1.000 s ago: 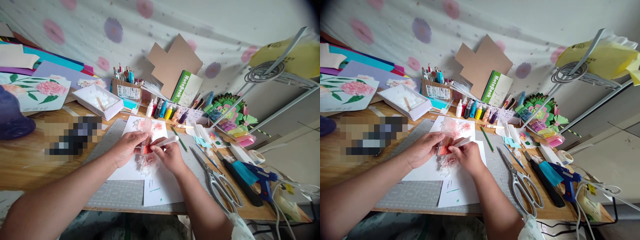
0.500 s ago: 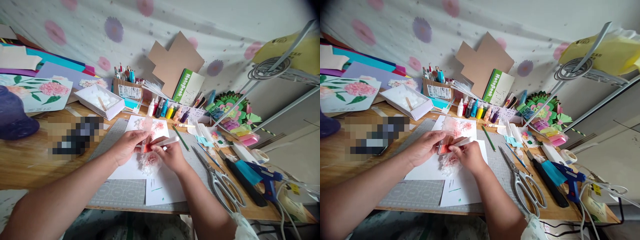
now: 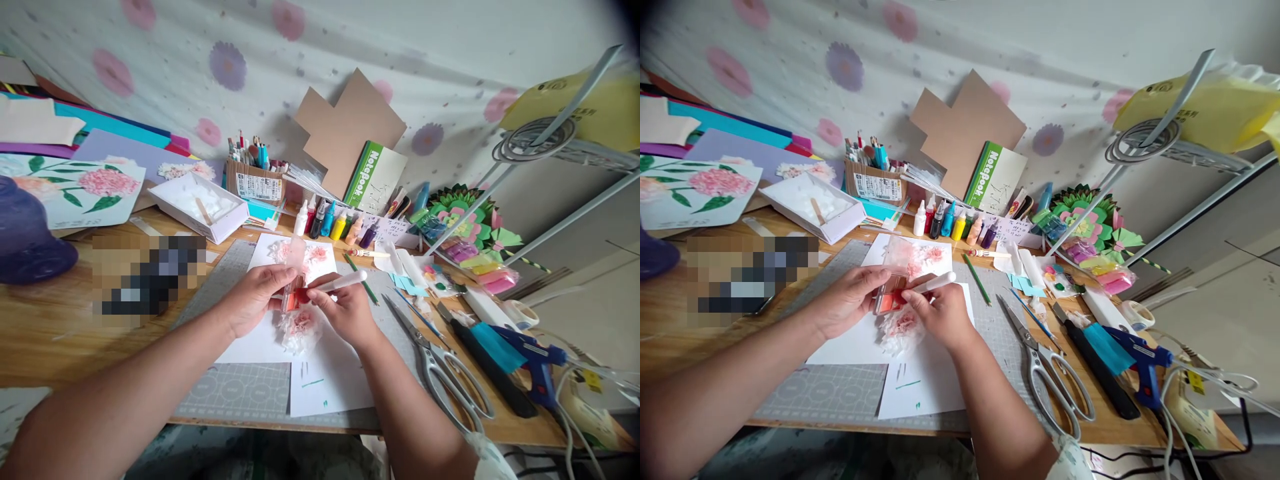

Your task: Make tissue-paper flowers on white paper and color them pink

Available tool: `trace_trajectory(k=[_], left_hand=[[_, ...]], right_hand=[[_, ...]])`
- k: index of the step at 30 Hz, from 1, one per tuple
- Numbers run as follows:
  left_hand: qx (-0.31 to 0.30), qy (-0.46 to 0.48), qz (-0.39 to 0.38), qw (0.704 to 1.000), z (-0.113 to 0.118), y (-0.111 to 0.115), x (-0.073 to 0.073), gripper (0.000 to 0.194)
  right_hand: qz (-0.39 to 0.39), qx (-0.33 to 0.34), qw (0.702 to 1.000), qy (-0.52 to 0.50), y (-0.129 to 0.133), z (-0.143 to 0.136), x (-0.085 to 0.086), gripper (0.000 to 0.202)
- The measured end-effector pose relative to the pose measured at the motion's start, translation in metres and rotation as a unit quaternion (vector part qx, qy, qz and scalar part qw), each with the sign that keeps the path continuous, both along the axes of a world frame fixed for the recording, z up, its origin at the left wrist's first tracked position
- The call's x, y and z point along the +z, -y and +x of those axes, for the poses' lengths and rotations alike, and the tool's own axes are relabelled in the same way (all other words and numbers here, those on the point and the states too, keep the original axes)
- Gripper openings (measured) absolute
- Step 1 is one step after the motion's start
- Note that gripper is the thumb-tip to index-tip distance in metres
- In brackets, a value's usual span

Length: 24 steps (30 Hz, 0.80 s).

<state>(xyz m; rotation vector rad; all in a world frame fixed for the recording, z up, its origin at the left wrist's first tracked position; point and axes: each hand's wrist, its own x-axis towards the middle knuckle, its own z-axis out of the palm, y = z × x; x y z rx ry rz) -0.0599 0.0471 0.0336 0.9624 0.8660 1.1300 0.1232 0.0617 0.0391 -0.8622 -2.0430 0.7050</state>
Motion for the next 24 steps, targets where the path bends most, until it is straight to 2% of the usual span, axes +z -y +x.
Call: trace_trajectory(k=[4, 8, 12, 16, 18, 21, 24], left_hand=[[0.013, -0.004, -0.002, 1.000, 0.0005, 0.0000, -0.0013, 0.037], [-0.001, 0.000, 0.003, 1.000, -0.0006, 0.0006, -0.0001, 0.036], [0.010, -0.003, -0.005, 1.000, -0.0020, 0.0010, 0.0014, 0.035], [-0.001, -0.009, -0.009, 1.000, -0.0014, 0.0012, 0.0022, 0.039], [0.007, -0.012, -0.014, 1.000, -0.0009, 0.0011, 0.0027, 0.039], [0.023, -0.013, -0.018, 0.999, -0.0016, 0.0005, 0.0037, 0.039], [0.044, -0.012, -0.012, 0.999, -0.0035, -0.0004, 0.0051, 0.041]], right_hand=[[-0.011, 0.007, 0.998, 0.064, 0.0003, 0.0006, 0.0001, 0.016], [-0.011, 0.001, 1.000, 0.014, 0.0011, 0.0012, -0.0010, 0.016], [-0.038, 0.008, 0.997, 0.065, 0.0011, 0.0029, -0.0029, 0.017], [-0.033, 0.006, 0.999, 0.009, 0.0008, 0.0045, -0.0043, 0.017], [-0.037, 0.011, 0.998, 0.050, 0.0007, 0.0047, -0.0049, 0.017], [-0.049, -0.024, 0.997, 0.062, 0.0001, 0.0039, -0.0063, 0.019], [-0.016, -0.012, 0.996, 0.086, -0.0008, 0.0016, -0.0088, 0.017]])
